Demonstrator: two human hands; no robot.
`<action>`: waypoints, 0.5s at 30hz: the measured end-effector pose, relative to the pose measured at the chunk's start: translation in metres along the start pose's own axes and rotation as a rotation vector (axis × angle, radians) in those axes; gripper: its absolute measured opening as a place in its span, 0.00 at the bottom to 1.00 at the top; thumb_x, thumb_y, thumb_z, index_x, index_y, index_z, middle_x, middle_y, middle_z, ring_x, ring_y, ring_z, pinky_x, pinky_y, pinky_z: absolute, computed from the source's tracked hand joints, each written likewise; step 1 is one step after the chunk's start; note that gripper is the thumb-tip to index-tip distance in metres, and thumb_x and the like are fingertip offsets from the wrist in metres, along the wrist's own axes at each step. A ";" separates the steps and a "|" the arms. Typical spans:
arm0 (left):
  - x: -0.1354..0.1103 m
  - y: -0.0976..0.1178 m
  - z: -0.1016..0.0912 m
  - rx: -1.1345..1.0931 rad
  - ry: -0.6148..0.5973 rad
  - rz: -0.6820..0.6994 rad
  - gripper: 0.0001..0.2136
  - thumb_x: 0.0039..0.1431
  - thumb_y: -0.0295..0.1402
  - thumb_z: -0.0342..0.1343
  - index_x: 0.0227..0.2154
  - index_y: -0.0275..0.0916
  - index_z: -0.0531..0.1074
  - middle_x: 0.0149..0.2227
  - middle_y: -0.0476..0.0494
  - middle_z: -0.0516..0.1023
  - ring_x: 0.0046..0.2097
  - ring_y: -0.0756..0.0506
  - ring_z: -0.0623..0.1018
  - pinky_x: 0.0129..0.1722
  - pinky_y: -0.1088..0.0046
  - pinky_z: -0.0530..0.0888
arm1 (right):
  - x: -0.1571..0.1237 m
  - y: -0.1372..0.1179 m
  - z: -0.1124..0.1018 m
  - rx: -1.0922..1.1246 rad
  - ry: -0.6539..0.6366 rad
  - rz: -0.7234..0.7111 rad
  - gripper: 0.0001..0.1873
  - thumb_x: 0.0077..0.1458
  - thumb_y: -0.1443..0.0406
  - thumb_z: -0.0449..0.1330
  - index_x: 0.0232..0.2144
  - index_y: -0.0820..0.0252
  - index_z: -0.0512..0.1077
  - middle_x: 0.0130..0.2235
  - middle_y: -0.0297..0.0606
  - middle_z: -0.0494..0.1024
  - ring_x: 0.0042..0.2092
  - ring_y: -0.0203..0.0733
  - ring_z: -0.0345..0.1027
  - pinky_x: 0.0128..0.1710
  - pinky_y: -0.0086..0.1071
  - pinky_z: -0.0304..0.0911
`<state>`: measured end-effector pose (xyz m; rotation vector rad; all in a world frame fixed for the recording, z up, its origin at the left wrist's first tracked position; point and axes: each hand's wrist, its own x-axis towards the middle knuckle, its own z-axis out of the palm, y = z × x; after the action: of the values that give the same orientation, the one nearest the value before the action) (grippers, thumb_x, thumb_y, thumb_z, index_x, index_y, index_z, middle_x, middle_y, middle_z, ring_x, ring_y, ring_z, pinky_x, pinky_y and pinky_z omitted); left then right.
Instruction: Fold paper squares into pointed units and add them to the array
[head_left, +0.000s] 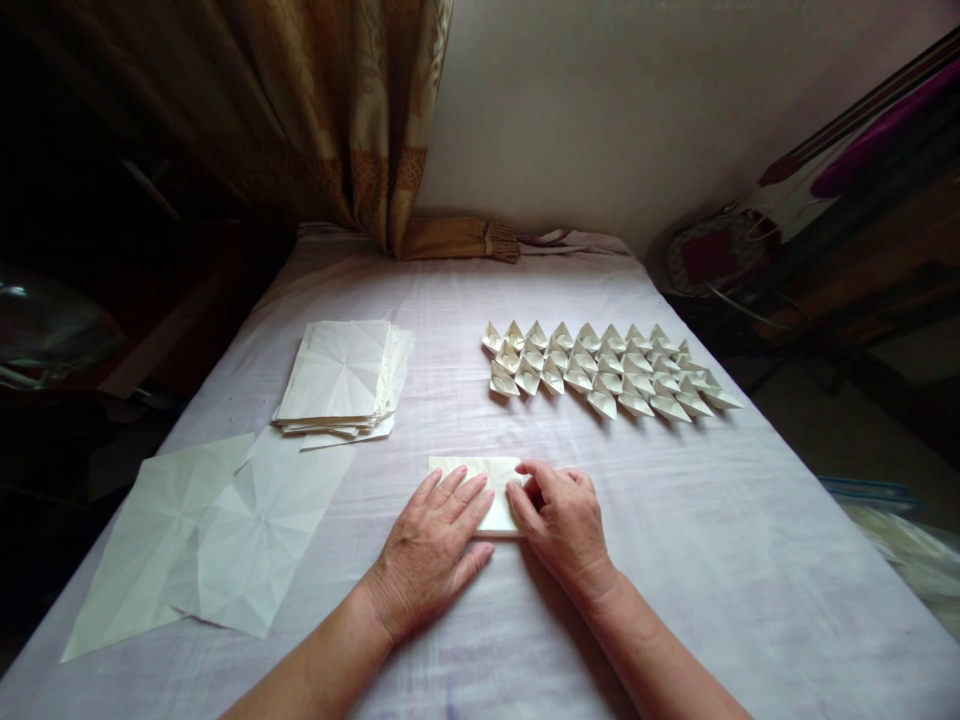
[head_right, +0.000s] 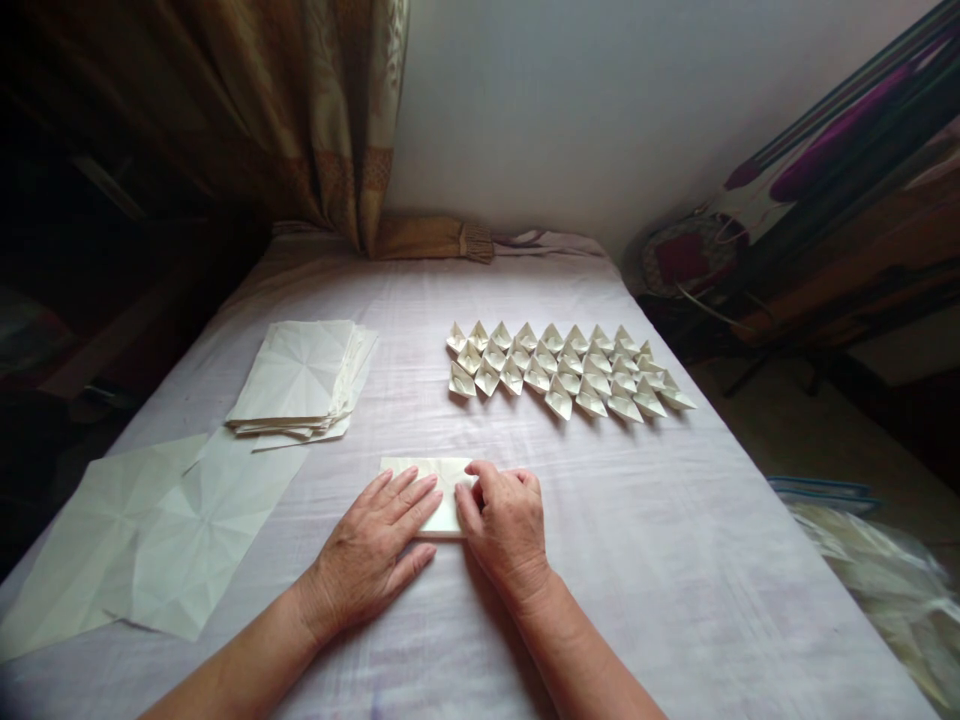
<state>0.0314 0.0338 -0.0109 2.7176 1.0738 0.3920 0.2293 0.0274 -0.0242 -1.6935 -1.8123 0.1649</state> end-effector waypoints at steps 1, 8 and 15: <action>0.000 0.000 0.000 0.001 0.001 -0.001 0.22 0.64 0.41 0.51 0.59 0.40 0.65 0.62 0.42 0.67 0.64 0.39 0.63 0.64 0.53 0.60 | 0.000 0.000 0.000 0.000 0.000 -0.003 0.06 0.57 0.64 0.56 0.35 0.58 0.72 0.22 0.28 0.75 0.26 0.37 0.68 0.41 0.34 0.52; -0.001 -0.001 0.002 0.009 0.010 0.005 0.22 0.65 0.41 0.50 0.59 0.40 0.64 0.62 0.43 0.67 0.64 0.39 0.64 0.63 0.53 0.60 | 0.001 -0.001 -0.003 -0.018 -0.006 -0.032 0.07 0.57 0.65 0.56 0.30 0.57 0.72 0.23 0.29 0.76 0.27 0.37 0.68 0.39 0.34 0.50; -0.001 0.000 0.002 0.008 0.006 0.004 0.22 0.65 0.41 0.50 0.59 0.39 0.65 0.62 0.43 0.67 0.64 0.39 0.63 0.63 0.53 0.60 | 0.000 0.001 -0.002 -0.008 -0.026 -0.045 0.06 0.57 0.66 0.56 0.30 0.56 0.73 0.25 0.30 0.78 0.29 0.37 0.70 0.41 0.34 0.50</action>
<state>0.0311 0.0330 -0.0125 2.7274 1.0743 0.3982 0.2311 0.0268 -0.0226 -1.6613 -1.8709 0.1608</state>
